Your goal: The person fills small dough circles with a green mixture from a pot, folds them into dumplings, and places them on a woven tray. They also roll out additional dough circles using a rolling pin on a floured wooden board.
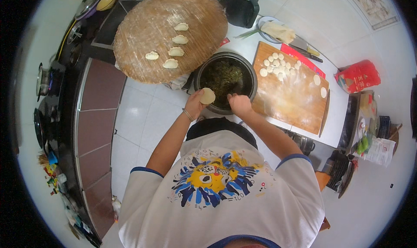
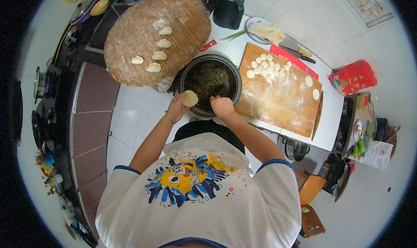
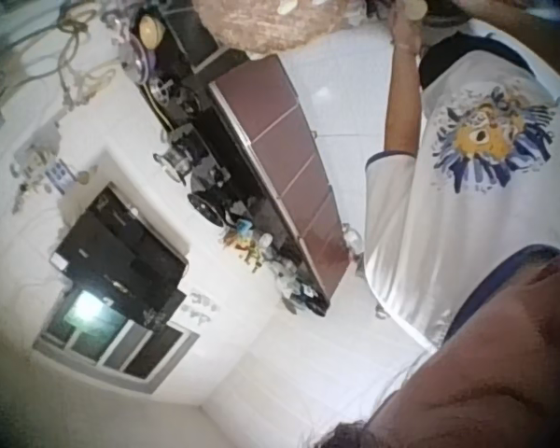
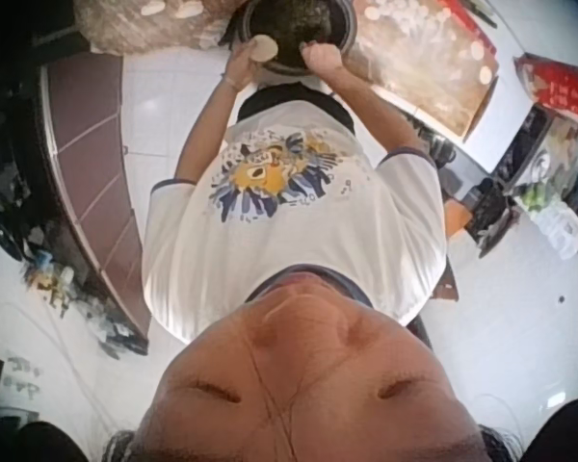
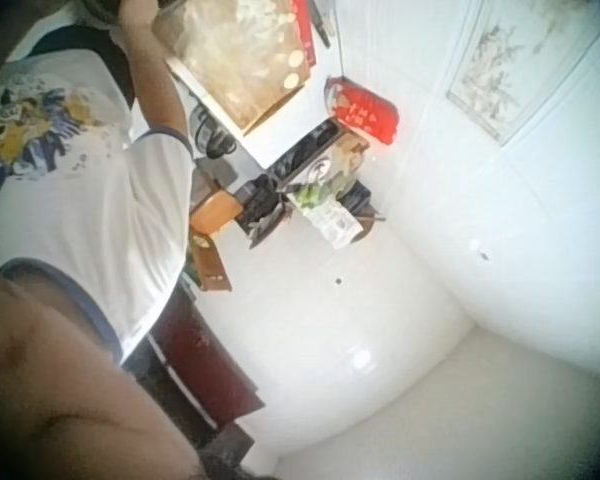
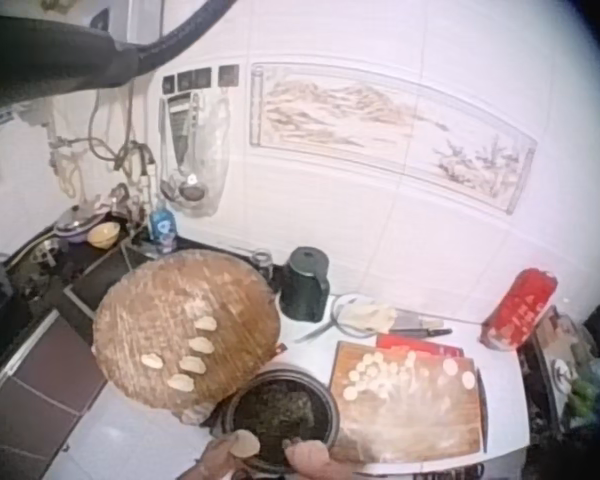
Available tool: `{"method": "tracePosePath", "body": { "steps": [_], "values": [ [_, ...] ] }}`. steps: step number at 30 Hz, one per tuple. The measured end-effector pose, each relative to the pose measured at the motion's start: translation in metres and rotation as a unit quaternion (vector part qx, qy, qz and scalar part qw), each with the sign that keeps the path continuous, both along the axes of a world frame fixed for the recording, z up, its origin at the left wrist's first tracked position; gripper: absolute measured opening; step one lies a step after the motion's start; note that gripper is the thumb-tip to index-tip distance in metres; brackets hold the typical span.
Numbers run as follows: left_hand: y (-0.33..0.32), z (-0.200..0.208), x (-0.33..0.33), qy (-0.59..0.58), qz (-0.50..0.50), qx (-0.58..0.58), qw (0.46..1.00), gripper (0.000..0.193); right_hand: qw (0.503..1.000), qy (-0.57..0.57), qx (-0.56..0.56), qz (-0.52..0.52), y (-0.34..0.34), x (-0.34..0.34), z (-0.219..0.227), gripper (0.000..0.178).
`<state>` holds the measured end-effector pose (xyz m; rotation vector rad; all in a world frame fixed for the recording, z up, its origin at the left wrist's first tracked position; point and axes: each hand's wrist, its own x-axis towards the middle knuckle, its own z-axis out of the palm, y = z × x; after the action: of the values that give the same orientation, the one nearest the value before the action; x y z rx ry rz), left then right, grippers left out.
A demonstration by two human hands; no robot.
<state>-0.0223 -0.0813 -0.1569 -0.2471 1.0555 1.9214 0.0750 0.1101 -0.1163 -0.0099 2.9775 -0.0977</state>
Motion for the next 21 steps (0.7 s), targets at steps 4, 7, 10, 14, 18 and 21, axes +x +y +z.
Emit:
{"method": "tracePosePath", "body": {
  "steps": [4, 7, 10, 14, 18, 21],
  "values": [
    [0.001, 0.003, 0.001, 0.007, 0.004, -0.014, 1.0, 0.034, 0.998, -0.03, -0.054, -0.02, 0.007, -0.001, 0.007, 0.013],
    [0.0, 0.002, 0.001, 0.013, 0.002, -0.001, 1.0, 0.035, 0.989, -0.06, -0.121, -0.067, 0.017, -0.004, 0.031, 0.016],
    [0.001, 0.003, 0.001, 0.003, 0.0, 0.021, 1.0, 0.038, 0.968, -0.08, -0.188, -0.144, 0.038, -0.001, 0.031, 0.017],
    [0.004, 0.006, 0.001, -0.028, 0.013, 0.036, 0.999, 0.04, 0.933, -0.036, -0.305, -0.185, 0.069, 0.011, 0.036, 0.015],
    [0.013, 0.034, 0.001, -0.035, 0.02, 0.043, 0.998, 0.043, 0.891, 0.017, -0.383, -0.245, 0.074, 0.022, 0.06, 0.008],
    [0.024, 0.046, -0.003, -0.044, -0.015, 0.078, 0.996, 0.049, 0.86, 0.068, -0.432, -0.264, 0.069, 0.025, 0.079, 0.004]
  ]
}}
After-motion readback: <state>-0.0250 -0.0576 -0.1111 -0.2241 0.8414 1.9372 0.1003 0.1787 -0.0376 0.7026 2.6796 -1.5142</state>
